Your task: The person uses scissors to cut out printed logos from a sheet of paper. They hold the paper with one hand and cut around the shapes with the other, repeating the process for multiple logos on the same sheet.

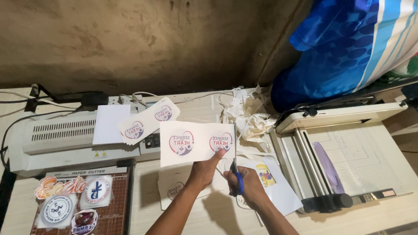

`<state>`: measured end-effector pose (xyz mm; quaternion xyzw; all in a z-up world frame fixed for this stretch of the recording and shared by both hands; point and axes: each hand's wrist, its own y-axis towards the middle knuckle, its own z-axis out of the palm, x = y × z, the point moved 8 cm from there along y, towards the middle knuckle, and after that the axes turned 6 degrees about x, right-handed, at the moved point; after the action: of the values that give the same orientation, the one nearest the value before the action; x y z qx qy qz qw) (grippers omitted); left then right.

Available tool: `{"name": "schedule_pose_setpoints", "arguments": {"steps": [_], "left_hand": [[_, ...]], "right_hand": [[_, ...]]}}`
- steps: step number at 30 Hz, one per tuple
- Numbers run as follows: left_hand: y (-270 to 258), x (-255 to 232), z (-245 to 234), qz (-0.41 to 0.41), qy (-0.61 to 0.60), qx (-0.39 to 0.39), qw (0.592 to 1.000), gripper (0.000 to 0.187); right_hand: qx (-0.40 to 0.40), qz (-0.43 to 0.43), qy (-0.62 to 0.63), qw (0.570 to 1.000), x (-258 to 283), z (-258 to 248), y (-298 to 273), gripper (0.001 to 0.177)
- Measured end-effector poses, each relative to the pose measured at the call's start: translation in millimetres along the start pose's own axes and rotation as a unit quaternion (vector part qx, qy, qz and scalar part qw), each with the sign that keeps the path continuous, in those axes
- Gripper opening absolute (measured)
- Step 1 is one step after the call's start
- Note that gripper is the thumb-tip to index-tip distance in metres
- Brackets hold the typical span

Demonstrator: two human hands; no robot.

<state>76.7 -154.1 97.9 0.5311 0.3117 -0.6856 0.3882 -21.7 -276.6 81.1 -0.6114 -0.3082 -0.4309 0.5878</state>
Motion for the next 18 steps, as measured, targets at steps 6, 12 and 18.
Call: {"name": "schedule_pose_setpoints", "arguments": {"steps": [6,12,18], "left_hand": [[13.8,60.5,-8.4,-0.072,-0.075,-0.027,0.994,0.049],[2.6,65.4,-31.1,-0.107,-0.036,-0.001,0.994,0.049],[-53.6,94.5,-16.2,-0.262,0.144,0.311,0.902,0.048]], "right_hand": [[-0.017,0.039,-0.008,0.999,-24.4,-8.6,10.9,0.028],[0.029,0.036,0.037,0.998,-52.6,-23.7,22.1,0.037],[0.016,-0.013,-0.012,1.000,-18.6,-45.3,35.4,0.055]]}}
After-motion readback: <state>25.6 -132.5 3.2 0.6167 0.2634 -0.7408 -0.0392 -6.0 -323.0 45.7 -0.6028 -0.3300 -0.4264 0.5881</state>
